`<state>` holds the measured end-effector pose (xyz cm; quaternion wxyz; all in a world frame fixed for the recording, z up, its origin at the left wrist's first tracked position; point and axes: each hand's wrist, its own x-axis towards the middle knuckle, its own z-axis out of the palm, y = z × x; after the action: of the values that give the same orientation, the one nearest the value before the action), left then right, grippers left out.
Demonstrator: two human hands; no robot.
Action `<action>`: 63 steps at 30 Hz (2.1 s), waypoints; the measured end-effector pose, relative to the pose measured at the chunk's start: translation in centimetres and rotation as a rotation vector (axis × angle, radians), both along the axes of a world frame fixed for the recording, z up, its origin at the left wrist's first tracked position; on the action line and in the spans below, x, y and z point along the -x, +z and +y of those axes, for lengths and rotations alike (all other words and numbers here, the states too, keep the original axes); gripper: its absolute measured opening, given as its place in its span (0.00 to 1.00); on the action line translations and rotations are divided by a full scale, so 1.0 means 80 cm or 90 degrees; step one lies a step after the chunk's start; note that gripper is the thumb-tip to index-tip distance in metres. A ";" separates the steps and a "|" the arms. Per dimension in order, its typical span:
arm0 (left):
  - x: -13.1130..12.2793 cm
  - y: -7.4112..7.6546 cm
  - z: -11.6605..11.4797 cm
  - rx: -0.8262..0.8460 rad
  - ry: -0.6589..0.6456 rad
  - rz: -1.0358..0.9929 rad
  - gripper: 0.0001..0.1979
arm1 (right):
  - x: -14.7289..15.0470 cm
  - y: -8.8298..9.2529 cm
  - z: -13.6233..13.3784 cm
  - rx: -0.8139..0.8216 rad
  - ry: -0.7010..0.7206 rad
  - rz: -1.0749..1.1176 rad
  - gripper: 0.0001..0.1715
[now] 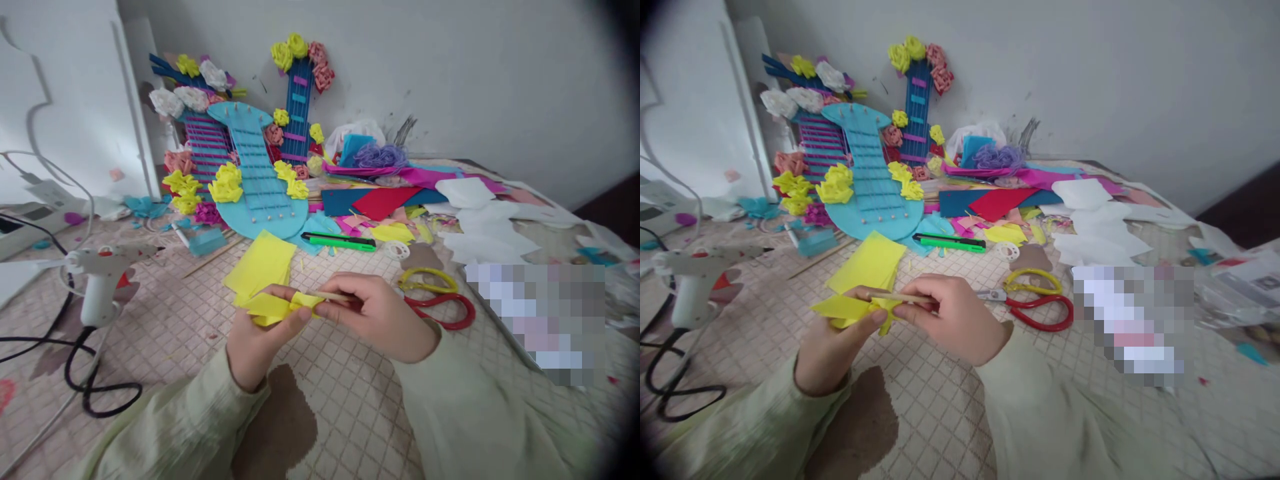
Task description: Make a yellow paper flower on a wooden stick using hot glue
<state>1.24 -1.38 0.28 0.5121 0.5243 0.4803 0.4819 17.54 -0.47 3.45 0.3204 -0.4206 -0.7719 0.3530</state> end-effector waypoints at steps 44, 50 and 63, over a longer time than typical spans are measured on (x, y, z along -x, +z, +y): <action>-0.001 0.004 -0.010 -0.068 -0.087 0.026 0.02 | -0.006 0.014 -0.006 0.008 -0.003 -0.034 0.08; 0.000 0.005 -0.013 -0.067 -0.087 0.041 0.02 | -0.009 0.015 -0.003 0.020 -0.011 -0.055 0.09; 0.027 0.037 0.013 -0.100 -0.221 0.165 0.16 | -0.004 0.007 -0.003 -0.091 0.051 -0.118 0.09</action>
<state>-0.92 -0.32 3.21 0.4789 0.6949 0.4054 0.3513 17.89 -0.72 3.99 0.2623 -0.3963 -0.8377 0.2691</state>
